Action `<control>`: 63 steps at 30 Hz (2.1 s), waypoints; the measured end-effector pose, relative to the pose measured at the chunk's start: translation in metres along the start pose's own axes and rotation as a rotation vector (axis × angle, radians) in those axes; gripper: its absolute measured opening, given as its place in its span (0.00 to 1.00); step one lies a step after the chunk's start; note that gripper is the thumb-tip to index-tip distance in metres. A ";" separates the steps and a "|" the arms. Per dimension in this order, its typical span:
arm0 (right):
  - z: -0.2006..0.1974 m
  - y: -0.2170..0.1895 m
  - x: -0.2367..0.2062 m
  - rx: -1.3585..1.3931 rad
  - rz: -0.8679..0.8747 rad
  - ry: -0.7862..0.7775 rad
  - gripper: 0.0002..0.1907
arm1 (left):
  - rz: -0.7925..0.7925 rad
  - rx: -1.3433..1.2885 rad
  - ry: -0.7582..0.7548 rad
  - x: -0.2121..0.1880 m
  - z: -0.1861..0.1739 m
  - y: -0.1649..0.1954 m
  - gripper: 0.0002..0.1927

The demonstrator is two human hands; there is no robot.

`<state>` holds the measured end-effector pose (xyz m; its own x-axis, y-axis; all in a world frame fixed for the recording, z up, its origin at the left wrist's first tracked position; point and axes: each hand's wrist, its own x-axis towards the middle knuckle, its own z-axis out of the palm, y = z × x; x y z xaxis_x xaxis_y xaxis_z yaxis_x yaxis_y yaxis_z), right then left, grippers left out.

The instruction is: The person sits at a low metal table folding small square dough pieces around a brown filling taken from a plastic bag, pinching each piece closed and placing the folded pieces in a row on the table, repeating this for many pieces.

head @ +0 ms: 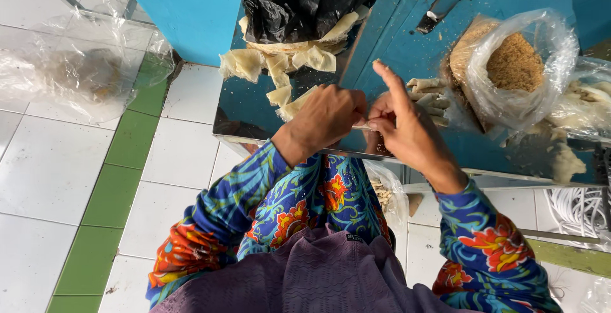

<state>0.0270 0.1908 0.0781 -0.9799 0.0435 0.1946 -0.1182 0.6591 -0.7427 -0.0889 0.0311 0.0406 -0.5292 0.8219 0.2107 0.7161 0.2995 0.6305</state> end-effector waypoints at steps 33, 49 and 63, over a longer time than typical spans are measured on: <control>0.009 0.001 -0.018 -0.157 -0.032 0.034 0.38 | 0.339 0.615 0.249 -0.027 0.008 0.018 0.08; 0.026 -0.018 -0.042 -0.914 -0.221 0.137 0.41 | 0.154 0.781 0.242 -0.033 0.022 0.041 0.26; 0.003 0.012 0.001 -0.433 -0.188 0.207 0.39 | -0.076 0.587 0.511 -0.080 -0.032 0.006 0.10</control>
<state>0.0237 0.1964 0.0676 -0.8904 0.0128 0.4549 -0.1693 0.9185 -0.3573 -0.0570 -0.0483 0.0514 -0.6280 0.5063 0.5910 0.7178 0.6702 0.1886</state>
